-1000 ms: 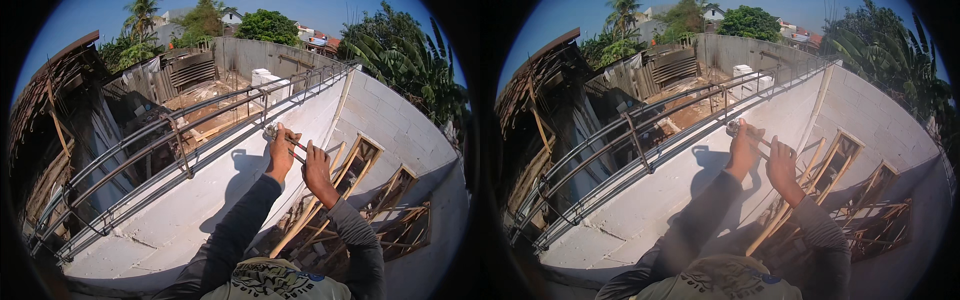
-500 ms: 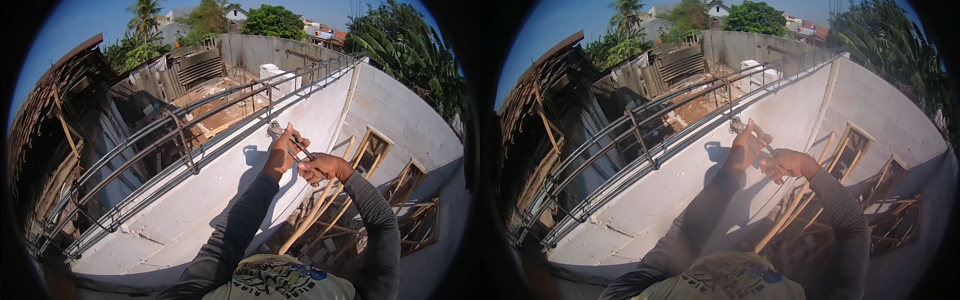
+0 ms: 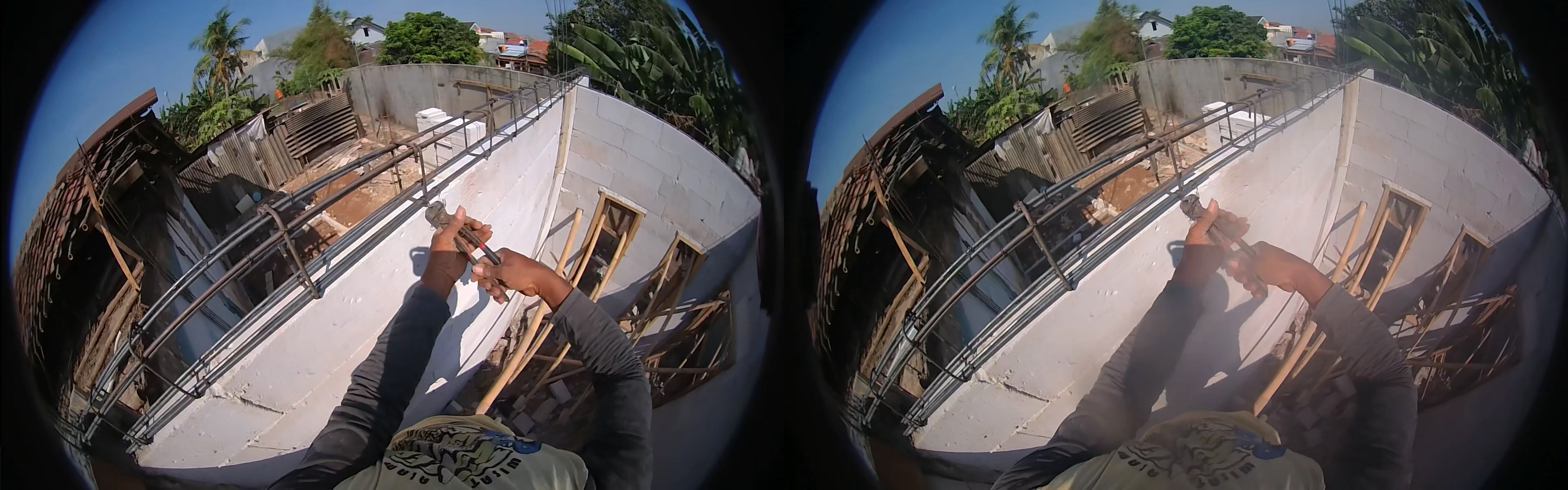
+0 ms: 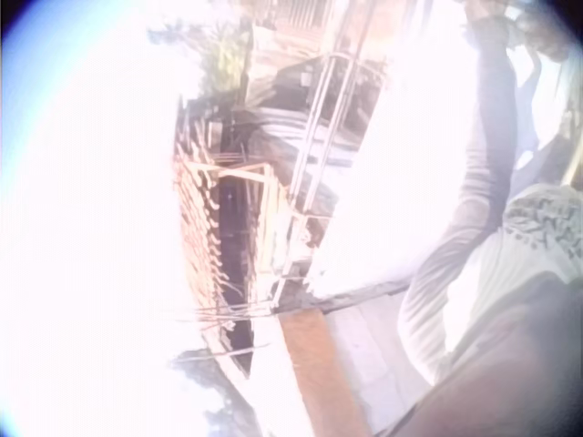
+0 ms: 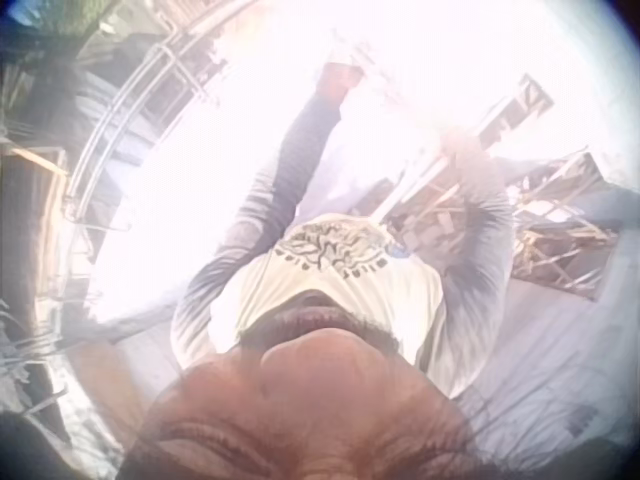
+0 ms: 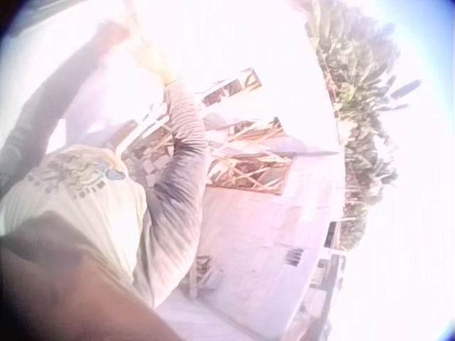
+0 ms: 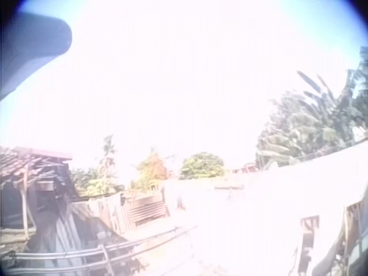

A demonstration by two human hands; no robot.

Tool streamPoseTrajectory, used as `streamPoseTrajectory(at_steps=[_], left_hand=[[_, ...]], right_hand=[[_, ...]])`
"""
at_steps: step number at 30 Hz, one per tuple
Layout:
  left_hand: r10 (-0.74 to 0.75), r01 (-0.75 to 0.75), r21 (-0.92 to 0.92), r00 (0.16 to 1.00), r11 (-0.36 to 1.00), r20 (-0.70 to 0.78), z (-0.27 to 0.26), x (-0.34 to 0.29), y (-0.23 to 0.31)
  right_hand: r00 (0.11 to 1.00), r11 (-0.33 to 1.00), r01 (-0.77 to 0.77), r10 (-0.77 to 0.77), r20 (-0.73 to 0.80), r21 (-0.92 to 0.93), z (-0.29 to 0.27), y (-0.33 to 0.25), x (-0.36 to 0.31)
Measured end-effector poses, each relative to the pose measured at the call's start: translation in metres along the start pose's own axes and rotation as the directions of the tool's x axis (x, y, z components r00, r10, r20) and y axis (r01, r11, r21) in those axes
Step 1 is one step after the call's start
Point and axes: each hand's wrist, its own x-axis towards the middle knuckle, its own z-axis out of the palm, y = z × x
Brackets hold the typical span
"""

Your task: The person ties steel reinforcement bars together using wire and a pair of pliers on top of a construction wall.

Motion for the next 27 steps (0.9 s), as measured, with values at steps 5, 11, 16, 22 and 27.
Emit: streamPoseTrajectory(at_steps=[5, 11, 16, 22, 27], left_hand=[[0.030, -0.034, -0.074, 0.998, 0.997, -0.051, -0.014, -0.001, 0.002], [-0.081, 0.063, 0.270, 0.995, 0.961, 0.055, 0.006, -0.046, 0.005], [0.190, -0.089, 0.506, 0.970, 0.858, -0.151, -0.027, -0.111, 0.028], [0.669, -0.286, 0.802, 0.721, 0.525, -0.180, -0.098, -0.185, -0.006], [0.798, -0.110, 0.989, 0.602, 0.096, -0.010, -0.119, -0.255, 0.030]], right_hand=[[0.980, 0.997, -0.042, 0.028, 0.199, 0.066, 0.002, 0.003, 0.009], [0.916, 0.752, 0.195, -0.369, 0.157, 0.629, 0.050, 0.057, -0.012], [0.971, 0.844, 0.153, -0.224, 0.079, 0.514, 0.120, 0.099, -0.003], [0.947, 0.943, 0.321, -0.320, 0.033, -0.083, 0.171, 0.134, -0.018], [0.945, 0.850, 0.328, -0.294, 0.147, -0.413, 0.200, 0.119, -0.021]])
